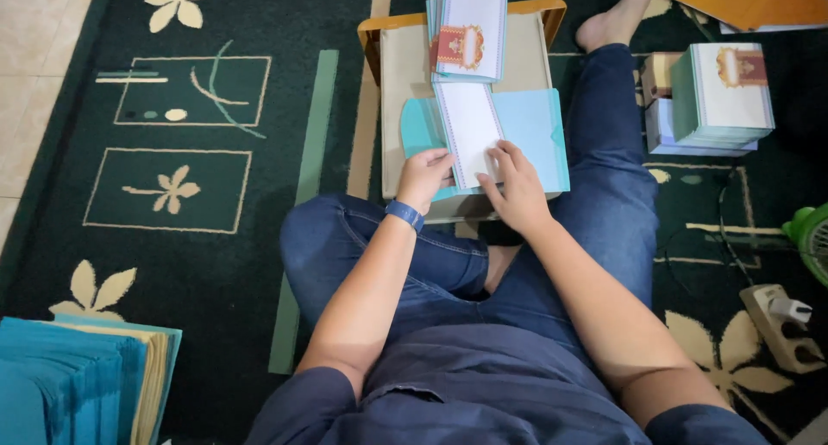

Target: Manually assembling paper invitations by folding printed inserts and placing them into decorative folders.

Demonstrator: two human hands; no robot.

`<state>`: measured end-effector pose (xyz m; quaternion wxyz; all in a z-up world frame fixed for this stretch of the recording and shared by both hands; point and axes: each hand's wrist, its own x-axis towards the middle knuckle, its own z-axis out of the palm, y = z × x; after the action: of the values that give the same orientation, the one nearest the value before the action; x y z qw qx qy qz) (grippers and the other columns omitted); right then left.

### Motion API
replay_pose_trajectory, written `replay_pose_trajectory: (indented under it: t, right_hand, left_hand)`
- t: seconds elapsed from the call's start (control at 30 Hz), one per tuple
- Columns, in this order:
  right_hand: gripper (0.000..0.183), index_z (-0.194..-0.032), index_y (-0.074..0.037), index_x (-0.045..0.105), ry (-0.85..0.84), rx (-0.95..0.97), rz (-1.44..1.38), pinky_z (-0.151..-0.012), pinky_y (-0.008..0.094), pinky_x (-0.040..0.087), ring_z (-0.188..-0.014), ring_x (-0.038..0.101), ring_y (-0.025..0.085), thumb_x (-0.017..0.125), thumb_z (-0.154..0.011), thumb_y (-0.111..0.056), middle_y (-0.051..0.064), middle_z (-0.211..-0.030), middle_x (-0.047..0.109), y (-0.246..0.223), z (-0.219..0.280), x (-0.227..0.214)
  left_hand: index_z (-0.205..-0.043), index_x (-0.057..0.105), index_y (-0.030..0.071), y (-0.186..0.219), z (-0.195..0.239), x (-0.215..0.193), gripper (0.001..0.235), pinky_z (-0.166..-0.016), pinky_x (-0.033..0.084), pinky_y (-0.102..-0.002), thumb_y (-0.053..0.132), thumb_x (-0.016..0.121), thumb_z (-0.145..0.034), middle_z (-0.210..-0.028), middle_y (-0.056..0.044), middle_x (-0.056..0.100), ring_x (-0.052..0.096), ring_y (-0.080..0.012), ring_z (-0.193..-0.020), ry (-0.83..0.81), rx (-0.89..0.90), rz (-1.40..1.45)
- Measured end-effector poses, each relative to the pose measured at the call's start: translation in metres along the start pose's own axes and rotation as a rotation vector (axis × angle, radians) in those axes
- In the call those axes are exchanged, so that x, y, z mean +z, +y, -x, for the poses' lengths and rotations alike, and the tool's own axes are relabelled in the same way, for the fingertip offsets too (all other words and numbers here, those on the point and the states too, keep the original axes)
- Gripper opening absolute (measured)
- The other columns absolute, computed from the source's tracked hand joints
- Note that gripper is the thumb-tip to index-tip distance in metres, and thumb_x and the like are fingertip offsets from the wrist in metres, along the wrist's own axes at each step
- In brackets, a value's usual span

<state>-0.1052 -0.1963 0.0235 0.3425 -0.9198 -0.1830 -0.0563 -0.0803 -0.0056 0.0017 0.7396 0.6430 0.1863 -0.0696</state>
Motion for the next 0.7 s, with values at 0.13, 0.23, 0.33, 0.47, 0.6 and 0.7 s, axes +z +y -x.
replay_pose_trajectory:
  t: [0.13,0.23,0.33,0.47,0.6,0.7]
  right_hand:
    - [0.046,-0.141,-0.003,0.052,0.015,0.016,-0.043,-0.111,0.056,0.044,-0.130,0.056,0.046,0.055,-0.108,-0.035,0.024,-0.147,0.045,-0.008,0.004,-0.011]
    - [0.050,-0.146,-0.003,0.048,-0.013,0.012,-0.095,-0.112,0.059,0.042,-0.133,0.052,0.049,0.054,-0.106,-0.034,0.025,-0.149,0.042,-0.017,0.010,-0.021]
    - [0.070,-0.151,-0.004,0.042,-0.040,0.026,-0.132,-0.114,0.061,0.039,-0.134,0.051,0.049,0.068,-0.097,-0.040,0.026,-0.151,0.041,-0.029,0.014,-0.028]
    - [0.091,-0.156,0.001,0.029,0.079,0.053,-0.220,-0.111,0.056,0.046,-0.136,0.050,0.047,0.079,-0.086,-0.029,0.028,-0.149,0.042,-0.028,0.019,-0.025]
    - [0.072,-0.154,0.009,0.025,0.283,0.098,-0.277,-0.109,0.049,0.049,-0.135,0.050,0.046,0.065,-0.097,-0.011,0.030,-0.145,0.045,-0.021,0.021,-0.023]
    - [0.076,-0.158,0.001,0.025,0.373,-0.029,-0.150,-0.116,0.050,0.041,-0.143,0.044,0.040,0.067,-0.099,-0.021,0.022,-0.152,0.042,-0.006,0.023,-0.032]
  left_hand:
    - [-0.135,0.057,-0.011,0.000,-0.003,-0.003,0.065,-0.082,0.064,-0.046,0.020,0.087,-0.086,-0.118,-0.026,0.069,0.073,-0.0385,-0.102,-0.054,-0.021,0.044]
    - [-0.128,0.063,-0.008,0.012,0.010,-0.002,0.061,-0.080,0.065,-0.035,0.020,0.091,-0.082,-0.106,-0.015,0.073,0.074,-0.0210,-0.092,-0.099,-0.024,0.051]
    - [-0.123,0.067,-0.004,0.012,0.013,0.003,0.058,-0.078,0.062,-0.025,0.022,0.093,-0.078,-0.098,-0.008,0.075,0.070,-0.0108,-0.085,-0.109,0.012,0.034]
    - [-0.107,0.073,0.004,-0.008,-0.003,0.011,0.030,-0.064,0.063,-0.023,0.017,0.088,-0.085,-0.085,-0.003,0.070,0.072,-0.0121,-0.072,-0.147,0.092,0.231]
    - [-0.096,0.073,0.012,-0.003,0.001,0.008,0.013,-0.059,0.059,-0.022,0.019,0.080,-0.089,-0.082,0.001,0.063,0.067,-0.0104,-0.070,-0.002,0.089,0.193]
    - [-0.097,0.070,0.011,0.008,0.008,-0.007,0.008,-0.068,0.054,-0.027,0.017,0.070,-0.091,-0.087,-0.002,0.065,0.062,-0.0114,-0.083,0.175,0.264,-0.037]
